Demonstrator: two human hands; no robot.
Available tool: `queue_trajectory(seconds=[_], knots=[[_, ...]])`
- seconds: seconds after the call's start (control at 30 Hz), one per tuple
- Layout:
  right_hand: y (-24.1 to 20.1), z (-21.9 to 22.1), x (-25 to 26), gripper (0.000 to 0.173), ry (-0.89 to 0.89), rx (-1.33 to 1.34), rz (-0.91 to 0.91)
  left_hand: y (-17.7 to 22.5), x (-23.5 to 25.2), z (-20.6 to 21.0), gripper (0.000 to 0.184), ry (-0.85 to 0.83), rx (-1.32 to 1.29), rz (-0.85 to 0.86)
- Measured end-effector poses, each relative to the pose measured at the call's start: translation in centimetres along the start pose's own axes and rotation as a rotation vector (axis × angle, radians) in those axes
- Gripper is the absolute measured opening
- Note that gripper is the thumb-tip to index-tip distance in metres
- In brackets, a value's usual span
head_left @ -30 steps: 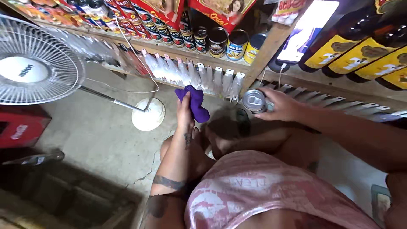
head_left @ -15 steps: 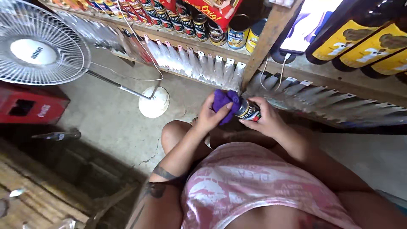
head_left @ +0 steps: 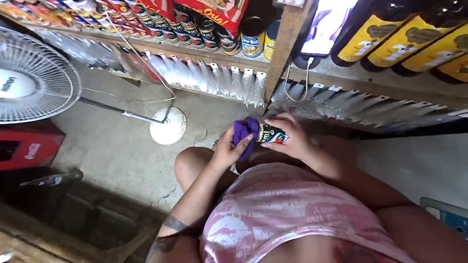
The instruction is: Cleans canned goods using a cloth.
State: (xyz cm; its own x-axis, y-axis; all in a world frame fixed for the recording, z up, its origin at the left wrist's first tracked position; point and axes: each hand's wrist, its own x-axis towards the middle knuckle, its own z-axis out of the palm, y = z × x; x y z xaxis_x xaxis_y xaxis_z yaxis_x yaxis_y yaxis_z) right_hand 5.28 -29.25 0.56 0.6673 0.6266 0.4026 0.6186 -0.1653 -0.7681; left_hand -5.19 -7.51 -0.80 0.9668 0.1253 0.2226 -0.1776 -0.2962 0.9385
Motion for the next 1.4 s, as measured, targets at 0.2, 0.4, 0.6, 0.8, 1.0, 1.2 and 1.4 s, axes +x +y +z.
queue_trajectory(seconds=[0.2, 0.4, 0.6, 0.8, 1.0, 1.2, 1.4], knots=[[0.3, 0.2, -0.4, 0.054, -0.082, 0.022, 0.101, -0.1, 0.0, 0.9, 0.028, 0.077, 0.065, 0.064], [0.2, -0.4, -0.2, 0.05, 0.003, 0.106, 0.021, -0.1, 0.2, 0.0, 0.027, 0.012, 0.176, 0.095], [0.1, -0.1, -0.4, 0.045, -0.06, 0.088, -0.062, -0.6, 0.6, 0.3, 0.029, 0.113, 0.274, 0.121], [1.0, 0.2, -0.7, 0.046, -0.072, -0.045, 0.032, -0.1, 0.1, 1.2, 0.025, 0.053, -0.103, -0.038], [0.6, 0.0, -0.2, 0.053, 0.006, 0.042, 0.053, -0.8, 0.4, -0.2, 0.032, -0.054, 0.253, -0.099], [0.3, 0.6, -0.6, 0.048, -0.153, 0.031, 0.063, -0.5, 0.8, 0.1, 0.032, 0.077, 0.193, -0.067], [1.1, 0.1, -0.4, 0.054, -0.102, -0.064, 0.209, -0.3, 0.5, 0.9, 0.029, -0.037, 0.012, -0.102]])
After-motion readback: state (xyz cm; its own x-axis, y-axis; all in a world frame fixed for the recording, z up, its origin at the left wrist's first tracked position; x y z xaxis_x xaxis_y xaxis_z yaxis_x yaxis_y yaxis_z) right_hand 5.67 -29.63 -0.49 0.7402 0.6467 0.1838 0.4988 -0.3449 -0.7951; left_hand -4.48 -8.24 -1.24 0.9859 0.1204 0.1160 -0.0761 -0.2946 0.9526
